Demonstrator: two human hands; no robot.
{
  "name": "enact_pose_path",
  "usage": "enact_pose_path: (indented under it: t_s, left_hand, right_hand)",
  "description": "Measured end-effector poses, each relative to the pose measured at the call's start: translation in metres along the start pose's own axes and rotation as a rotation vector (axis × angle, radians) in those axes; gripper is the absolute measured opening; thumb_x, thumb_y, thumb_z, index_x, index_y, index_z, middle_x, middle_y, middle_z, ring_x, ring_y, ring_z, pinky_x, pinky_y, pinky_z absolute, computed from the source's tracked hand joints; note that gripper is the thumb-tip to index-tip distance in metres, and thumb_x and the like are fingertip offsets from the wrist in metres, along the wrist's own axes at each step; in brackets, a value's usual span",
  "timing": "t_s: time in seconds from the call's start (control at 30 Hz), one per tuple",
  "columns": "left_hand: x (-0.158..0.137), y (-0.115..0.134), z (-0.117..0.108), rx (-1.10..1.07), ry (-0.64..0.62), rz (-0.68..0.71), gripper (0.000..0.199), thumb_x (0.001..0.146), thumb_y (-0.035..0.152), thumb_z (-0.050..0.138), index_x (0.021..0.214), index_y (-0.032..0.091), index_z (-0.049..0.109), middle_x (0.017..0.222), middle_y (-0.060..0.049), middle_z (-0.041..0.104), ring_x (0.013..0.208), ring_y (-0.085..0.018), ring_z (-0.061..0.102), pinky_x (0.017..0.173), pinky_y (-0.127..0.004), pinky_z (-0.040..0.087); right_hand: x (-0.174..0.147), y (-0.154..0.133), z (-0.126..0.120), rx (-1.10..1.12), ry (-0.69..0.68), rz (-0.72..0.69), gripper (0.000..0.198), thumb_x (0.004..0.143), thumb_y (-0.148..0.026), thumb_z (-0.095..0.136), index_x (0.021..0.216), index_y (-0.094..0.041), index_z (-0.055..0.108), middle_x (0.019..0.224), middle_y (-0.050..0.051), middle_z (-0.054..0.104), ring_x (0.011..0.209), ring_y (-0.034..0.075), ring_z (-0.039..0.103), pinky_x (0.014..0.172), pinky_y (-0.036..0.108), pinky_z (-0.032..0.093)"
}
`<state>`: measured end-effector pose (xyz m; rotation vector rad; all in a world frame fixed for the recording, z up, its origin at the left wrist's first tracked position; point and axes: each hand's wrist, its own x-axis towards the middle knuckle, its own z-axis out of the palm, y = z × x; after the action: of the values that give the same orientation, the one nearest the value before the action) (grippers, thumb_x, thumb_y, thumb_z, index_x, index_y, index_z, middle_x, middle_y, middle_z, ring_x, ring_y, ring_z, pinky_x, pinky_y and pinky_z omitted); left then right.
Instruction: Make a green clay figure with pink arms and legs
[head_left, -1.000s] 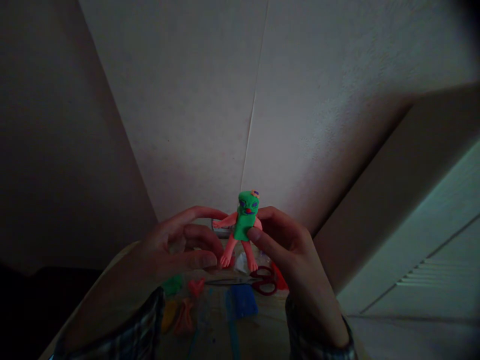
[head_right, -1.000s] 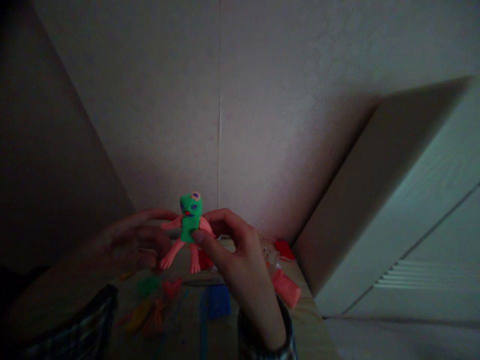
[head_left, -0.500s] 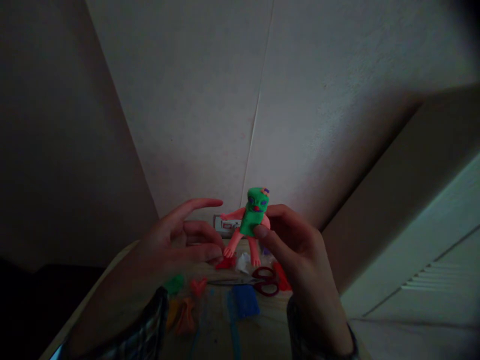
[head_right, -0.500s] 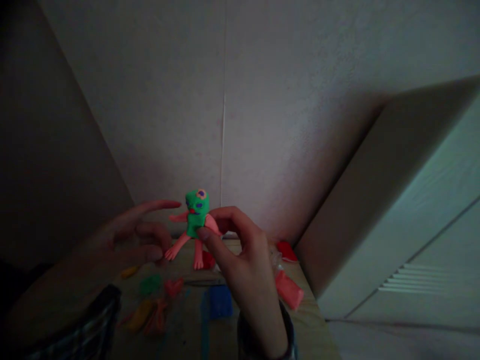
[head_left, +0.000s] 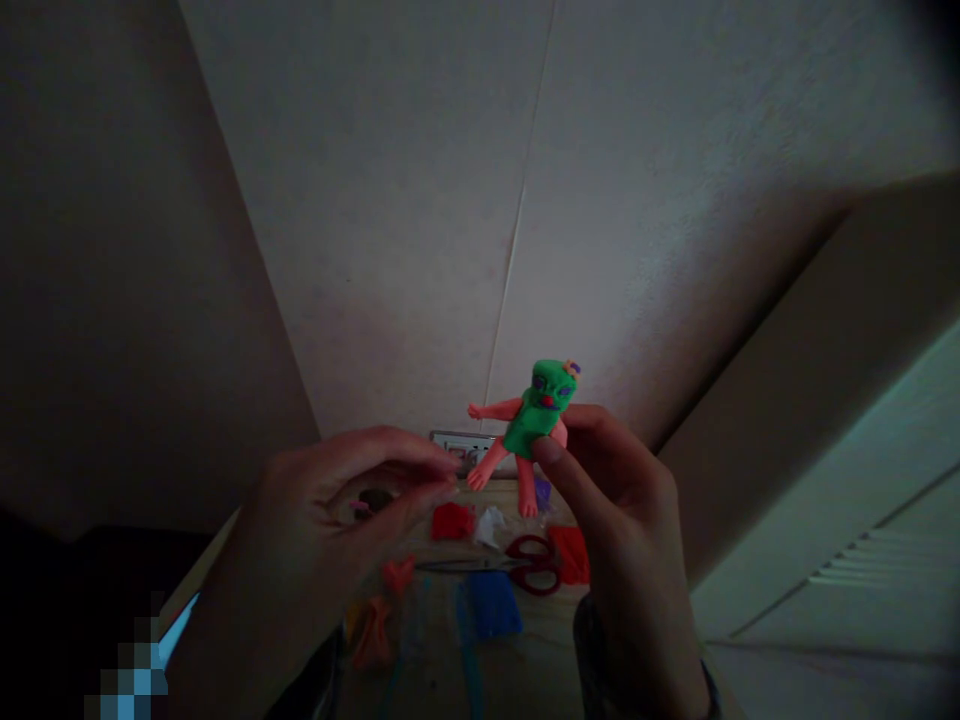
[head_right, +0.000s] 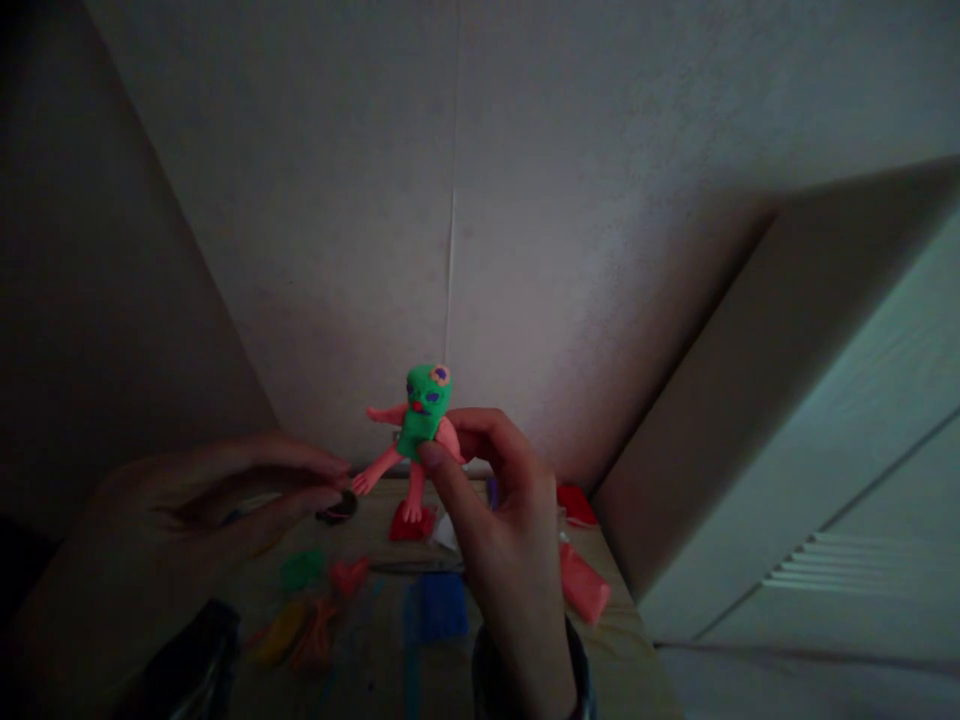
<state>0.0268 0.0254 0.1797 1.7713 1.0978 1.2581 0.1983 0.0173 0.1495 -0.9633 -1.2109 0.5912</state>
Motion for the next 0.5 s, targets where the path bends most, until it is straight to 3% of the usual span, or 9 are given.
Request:
enact_pose_path:
  t_s: [0.23, 0.4, 0.5]
  left_hand:
    - [-0.0049, 0.0013, 0.0043, 0.108, 0.07, 0.079, 0.008, 0.074, 0.023, 0.068, 0.071, 0.028, 0.074, 0.07, 0.007, 0.076, 0.064, -0.012, 0.069, 0.061, -0.017, 0.052]
    - [-0.0037, 0.0006, 0.0043, 0.132, 0.028, 0.062, 0.011, 0.076, 0.023, 0.065, 0.077, 0.027, 0.074, 0.07, 0.006, 0.076, 0.051, -0.011, 0.066, 0.047, -0.017, 0.049]
    - [-0.0025, 0.0004, 0.0043, 0.17, 0.05, 0.096, 0.011, 0.075, 0.022, 0.064, 0.074, 0.027, 0.074, 0.072, 0.006, 0.076, 0.058, -0.012, 0.068, 0.053, -0.017, 0.051]
  right_hand:
    - [0.0004, -0.0012, 0.0005, 0.014, -0.002, -0.007, 0.001, 0.081, -0.026, 0.068, 0.082, -0.025, 0.068, 0.08, -0.005, 0.072, 0.076, 0.013, 0.065, 0.068, 0.023, 0.047]
    - [0.0006, -0.0005, 0.0013, 0.032, -0.001, -0.021, 0.002, 0.081, -0.026, 0.068, 0.083, -0.026, 0.067, 0.081, -0.006, 0.072, 0.076, 0.012, 0.065, 0.068, 0.023, 0.047]
    - [0.0005, -0.0017, 0.0016, 0.017, 0.0, -0.008, 0.002, 0.081, -0.027, 0.068, 0.083, -0.025, 0.067, 0.081, -0.005, 0.072, 0.076, 0.013, 0.065, 0.068, 0.023, 0.047]
